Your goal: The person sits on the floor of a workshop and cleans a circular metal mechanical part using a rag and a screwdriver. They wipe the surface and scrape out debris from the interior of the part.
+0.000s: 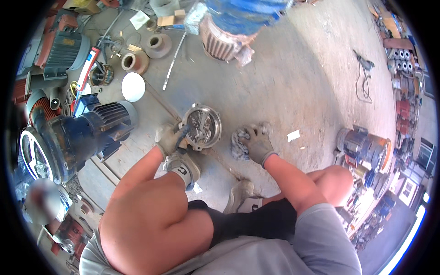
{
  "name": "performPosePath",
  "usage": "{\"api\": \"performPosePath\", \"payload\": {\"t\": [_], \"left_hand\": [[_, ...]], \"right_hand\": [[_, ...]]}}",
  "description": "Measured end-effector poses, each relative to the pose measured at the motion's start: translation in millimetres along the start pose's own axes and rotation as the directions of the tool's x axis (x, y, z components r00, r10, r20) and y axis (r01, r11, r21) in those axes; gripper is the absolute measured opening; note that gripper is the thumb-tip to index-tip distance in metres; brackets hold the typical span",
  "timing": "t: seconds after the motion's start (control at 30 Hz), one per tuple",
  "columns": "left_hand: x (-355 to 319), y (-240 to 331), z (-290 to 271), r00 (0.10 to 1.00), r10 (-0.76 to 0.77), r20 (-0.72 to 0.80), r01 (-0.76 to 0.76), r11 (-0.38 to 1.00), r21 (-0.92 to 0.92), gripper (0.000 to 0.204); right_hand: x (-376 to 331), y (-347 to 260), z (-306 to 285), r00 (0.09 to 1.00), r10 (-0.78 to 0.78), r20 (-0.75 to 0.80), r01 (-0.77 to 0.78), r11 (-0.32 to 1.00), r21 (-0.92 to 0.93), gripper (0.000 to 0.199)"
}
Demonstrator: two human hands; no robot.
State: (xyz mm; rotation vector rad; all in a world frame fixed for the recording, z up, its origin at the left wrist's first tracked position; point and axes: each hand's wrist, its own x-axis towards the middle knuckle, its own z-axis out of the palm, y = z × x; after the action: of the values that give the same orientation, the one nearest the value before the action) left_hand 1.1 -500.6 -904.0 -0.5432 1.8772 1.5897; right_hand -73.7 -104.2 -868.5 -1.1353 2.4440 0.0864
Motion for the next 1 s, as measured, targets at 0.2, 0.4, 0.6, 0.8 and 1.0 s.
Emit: {"api": "performPosePath", "payload": {"t": [0.2,0.4,0.6,0.8,1.0], "left_hand": [[-6,67,-11,0.982,-0.186,0.036,0.122,0.763,0.635,0.082],[-7,8,-7,0.999,0.011,0.043,-0.003,0.981,-0.192,0.073],[-3,-3,-6,0.998,0.044,0.036,-0.039,0.989,-0.14,0.07],[2,1,-17,0.974,0.15,0.168,-0.213,0.856,0.471,0.068],[14,-30,-8,0.968,0.25,0.023,-0.25,0.959,0.132,0.062]], "right_hand": [[78,8,-89,0.971,0.215,-0.102,-0.15,0.885,0.44,0.041],[196,-46,-244,0.635,0.087,-0.767,0.358,0.848,0.392,0.089],[128,-73,-146,0.863,0.356,-0.359,0.007,0.701,0.713,0.094],[29,-144,-13,0.907,0.42,0.006,-0.309,0.656,0.688,0.119],[50,-169,-7,0.859,0.5,0.105,-0.375,0.477,0.794,0.115]]}}
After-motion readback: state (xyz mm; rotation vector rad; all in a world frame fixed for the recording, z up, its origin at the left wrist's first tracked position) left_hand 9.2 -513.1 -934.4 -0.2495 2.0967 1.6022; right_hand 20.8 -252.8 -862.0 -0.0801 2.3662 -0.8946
